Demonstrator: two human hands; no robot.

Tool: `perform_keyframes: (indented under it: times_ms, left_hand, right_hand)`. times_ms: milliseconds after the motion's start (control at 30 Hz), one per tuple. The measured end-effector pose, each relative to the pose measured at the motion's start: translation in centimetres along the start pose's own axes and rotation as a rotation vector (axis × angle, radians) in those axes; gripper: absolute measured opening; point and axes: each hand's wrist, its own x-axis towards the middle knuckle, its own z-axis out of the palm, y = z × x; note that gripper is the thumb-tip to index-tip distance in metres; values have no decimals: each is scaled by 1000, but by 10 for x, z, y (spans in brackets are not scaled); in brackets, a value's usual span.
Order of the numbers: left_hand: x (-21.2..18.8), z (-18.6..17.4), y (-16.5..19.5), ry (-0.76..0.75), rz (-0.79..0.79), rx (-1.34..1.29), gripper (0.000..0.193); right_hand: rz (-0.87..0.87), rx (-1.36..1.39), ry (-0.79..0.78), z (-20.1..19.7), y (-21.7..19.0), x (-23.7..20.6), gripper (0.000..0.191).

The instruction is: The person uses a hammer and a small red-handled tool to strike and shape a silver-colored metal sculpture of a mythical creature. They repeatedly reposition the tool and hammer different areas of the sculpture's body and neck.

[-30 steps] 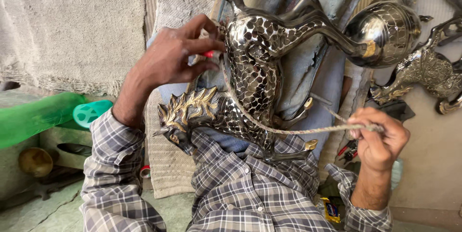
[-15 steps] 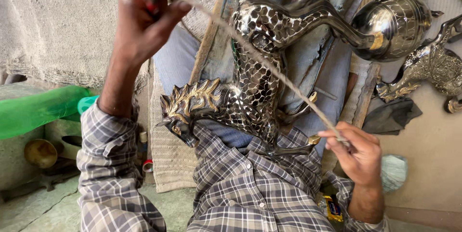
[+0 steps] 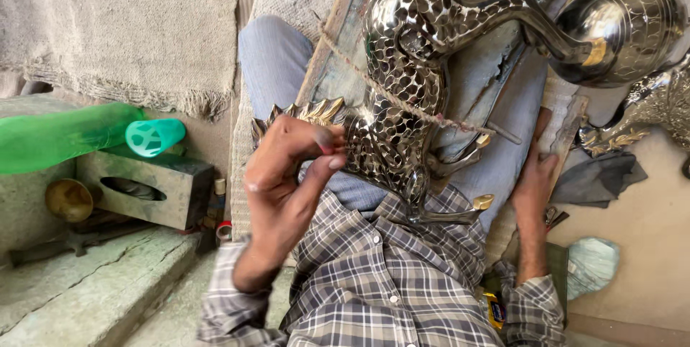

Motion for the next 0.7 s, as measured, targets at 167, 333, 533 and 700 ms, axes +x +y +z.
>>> perform_keyframes:
  times_ms: [167, 333, 533, 700]
  left_hand:
    - [-7, 24, -28, 259, 56, -47, 35]
    - [-13, 21, -34, 195, 118, 117, 41]
    - [-12, 30, -37, 193, 244, 198, 42]
    - [-16, 28, -38, 213, 246, 279, 45]
  right_hand:
    - [-100, 124, 79, 13, 4, -16, 67]
    - [136, 527, 132, 12, 21, -17, 70]
    - [-158, 1087, 247, -53, 70, -38, 61]
    - [-187, 1219, -177, -113, 29, -43, 38]
